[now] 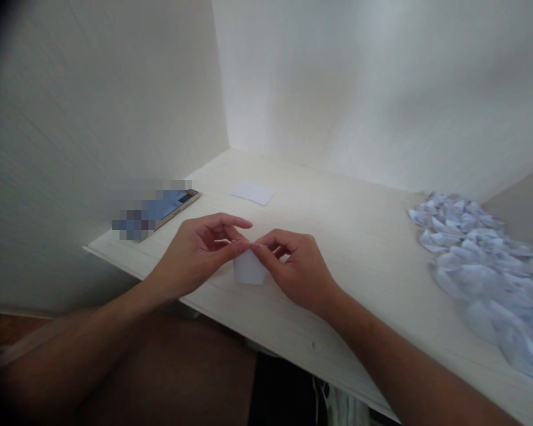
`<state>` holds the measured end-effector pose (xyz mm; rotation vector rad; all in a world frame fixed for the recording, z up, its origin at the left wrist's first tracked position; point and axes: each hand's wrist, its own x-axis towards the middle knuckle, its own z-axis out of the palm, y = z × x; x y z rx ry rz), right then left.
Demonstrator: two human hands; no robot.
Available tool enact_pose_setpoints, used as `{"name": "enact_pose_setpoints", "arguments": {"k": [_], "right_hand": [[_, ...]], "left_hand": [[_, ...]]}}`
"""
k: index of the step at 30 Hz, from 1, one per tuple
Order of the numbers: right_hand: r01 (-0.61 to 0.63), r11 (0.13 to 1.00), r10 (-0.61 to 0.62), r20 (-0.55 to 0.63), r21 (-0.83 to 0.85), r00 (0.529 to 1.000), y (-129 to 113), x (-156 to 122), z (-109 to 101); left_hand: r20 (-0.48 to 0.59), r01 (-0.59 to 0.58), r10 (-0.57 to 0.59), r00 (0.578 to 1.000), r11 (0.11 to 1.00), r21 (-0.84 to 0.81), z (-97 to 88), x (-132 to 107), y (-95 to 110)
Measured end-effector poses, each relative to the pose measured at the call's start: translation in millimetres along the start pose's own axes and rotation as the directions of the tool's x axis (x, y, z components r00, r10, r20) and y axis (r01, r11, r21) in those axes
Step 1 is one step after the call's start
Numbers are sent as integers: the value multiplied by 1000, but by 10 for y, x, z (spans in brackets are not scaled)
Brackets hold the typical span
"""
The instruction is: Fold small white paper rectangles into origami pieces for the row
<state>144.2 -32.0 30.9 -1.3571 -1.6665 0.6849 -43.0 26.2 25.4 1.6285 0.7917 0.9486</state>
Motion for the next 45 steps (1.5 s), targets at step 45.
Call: {"name": "enact_pose_setpoints", "arguments": {"k": [45], "right_hand": [[-26,969,105,-318,244,942,154,179,-212]], "left_hand": [[154,74,-96,983,987,139,5,82,61]]}}
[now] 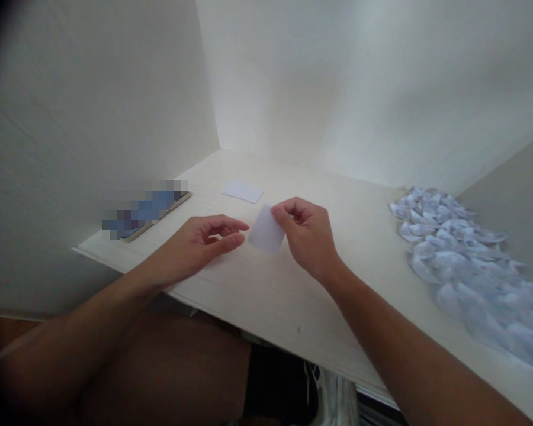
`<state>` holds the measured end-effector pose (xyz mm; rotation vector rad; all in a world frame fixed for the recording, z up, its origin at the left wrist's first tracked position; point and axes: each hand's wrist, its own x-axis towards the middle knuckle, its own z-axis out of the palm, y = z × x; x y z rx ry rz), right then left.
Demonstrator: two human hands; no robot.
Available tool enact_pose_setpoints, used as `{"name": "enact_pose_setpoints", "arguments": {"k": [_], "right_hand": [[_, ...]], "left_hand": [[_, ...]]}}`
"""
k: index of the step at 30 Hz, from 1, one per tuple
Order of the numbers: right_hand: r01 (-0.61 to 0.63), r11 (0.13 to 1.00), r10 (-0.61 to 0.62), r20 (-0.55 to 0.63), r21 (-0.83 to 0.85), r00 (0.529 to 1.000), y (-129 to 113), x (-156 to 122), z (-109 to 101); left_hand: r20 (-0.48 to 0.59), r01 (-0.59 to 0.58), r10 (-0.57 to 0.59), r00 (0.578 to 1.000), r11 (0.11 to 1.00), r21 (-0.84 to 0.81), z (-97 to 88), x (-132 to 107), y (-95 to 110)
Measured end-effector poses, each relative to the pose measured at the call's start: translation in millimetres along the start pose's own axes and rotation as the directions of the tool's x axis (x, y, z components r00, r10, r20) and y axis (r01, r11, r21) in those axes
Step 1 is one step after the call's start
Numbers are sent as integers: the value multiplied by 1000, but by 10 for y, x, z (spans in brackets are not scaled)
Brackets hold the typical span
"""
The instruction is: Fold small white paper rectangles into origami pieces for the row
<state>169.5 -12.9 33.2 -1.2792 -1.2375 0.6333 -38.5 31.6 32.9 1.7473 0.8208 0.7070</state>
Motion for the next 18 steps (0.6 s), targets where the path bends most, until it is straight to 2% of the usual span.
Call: {"name": "enact_pose_setpoints", "arguments": {"k": [4,9,12,15,16,18], "right_hand": [[-21,998,29,137,-65,990,-50,-120,95],[-37,997,45,141,-62,989,-1,-141,121],[-41,999,41,26,-21,999,56,-25,21],[-18,994,40,-214,106,976,111,135,-121],[-18,992,50,-251,128,967,126,173,-153],[-42,991,72,-234,129,970,147,196,-171]], "left_hand": [[-12,-62,65,998,987,147,60,-11,-14],[1,0,0,1000,994,112,127,-4,-79],[39,29,-34,999,993,117,135,-16,-85],[91,38,-50,995,991,132,133,-37,-94],[89,36,-47,995,992,122,128,-39,-103],[34,36,-38,999,996,76,111,-31,-132]]}}
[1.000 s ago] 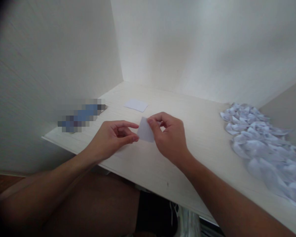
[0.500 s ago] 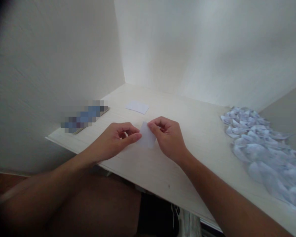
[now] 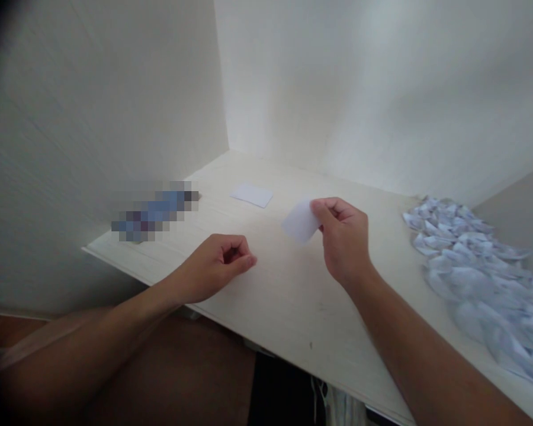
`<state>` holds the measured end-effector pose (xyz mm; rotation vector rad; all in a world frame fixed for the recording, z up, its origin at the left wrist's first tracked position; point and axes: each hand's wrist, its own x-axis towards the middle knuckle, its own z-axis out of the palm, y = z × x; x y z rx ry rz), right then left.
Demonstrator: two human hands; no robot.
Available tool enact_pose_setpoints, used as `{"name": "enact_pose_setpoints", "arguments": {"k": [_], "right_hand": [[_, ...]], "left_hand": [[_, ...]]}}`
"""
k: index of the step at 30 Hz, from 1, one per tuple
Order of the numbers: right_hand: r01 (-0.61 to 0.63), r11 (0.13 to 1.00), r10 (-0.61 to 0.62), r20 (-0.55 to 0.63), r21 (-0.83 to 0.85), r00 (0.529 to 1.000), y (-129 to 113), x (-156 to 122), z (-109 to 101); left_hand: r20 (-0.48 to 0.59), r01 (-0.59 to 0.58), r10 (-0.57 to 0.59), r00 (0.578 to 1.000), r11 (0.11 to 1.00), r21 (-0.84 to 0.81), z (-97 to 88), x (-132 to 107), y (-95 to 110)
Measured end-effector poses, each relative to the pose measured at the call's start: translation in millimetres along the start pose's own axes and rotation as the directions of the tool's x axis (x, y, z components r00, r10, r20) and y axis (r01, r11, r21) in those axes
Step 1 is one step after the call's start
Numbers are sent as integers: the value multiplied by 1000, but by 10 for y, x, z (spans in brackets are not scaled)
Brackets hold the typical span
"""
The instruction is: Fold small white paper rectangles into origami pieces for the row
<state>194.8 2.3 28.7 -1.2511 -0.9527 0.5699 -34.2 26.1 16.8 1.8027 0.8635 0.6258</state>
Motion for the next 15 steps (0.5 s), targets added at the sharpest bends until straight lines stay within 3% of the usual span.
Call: {"name": "enact_pose_setpoints", "arguments": {"k": [4,8,15], "right_hand": [[-61,997,68,162,-48,984,7,-145,80],[-91,991,117,285,-102,951,-57,-320,176],[6,981,82,440,-196,894,-158,-414,221]], "left_hand": [[-110,-8,-6,994,992,-126,-46,49,-64],[-86,-28,12,996,981,-193,-38,87,-91],[-11,-13,9,1000,931,-365,76,116,-112]]}}
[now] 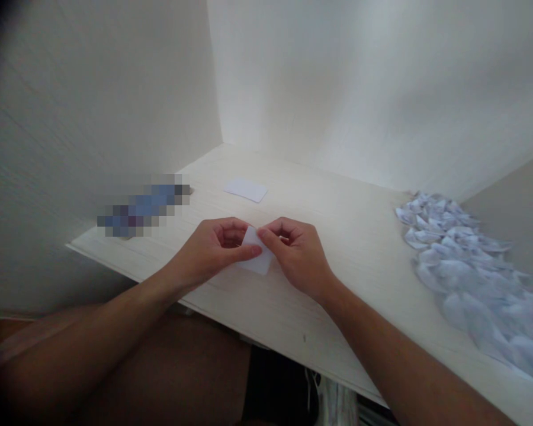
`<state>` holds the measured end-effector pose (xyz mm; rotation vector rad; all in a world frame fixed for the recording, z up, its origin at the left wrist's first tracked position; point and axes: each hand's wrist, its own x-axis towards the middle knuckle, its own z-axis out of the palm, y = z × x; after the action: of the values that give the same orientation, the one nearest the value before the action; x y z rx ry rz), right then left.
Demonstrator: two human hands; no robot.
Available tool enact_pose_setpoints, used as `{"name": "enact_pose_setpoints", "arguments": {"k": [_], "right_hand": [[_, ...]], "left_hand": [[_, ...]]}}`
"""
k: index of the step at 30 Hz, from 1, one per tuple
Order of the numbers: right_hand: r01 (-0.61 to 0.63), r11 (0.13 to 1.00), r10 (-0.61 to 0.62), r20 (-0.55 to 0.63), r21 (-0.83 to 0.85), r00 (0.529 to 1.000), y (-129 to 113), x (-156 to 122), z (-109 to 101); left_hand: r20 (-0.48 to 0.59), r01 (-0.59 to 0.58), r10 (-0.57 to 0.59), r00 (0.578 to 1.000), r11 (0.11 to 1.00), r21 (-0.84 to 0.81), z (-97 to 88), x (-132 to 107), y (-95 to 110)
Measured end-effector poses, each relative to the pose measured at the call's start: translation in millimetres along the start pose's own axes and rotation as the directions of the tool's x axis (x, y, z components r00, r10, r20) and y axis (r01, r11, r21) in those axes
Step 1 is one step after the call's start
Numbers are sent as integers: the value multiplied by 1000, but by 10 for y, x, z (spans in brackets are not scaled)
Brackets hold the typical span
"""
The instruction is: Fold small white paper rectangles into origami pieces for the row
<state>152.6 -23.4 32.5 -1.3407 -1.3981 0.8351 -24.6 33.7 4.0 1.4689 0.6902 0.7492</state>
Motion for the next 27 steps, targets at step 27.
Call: {"name": "enact_pose_setpoints", "arguments": {"k": [27], "right_hand": [[-72,996,77,-91,53,993,119,93,-61]], "left_hand": [[-114,55,-63,991,995,-78,12,48,61]]}}
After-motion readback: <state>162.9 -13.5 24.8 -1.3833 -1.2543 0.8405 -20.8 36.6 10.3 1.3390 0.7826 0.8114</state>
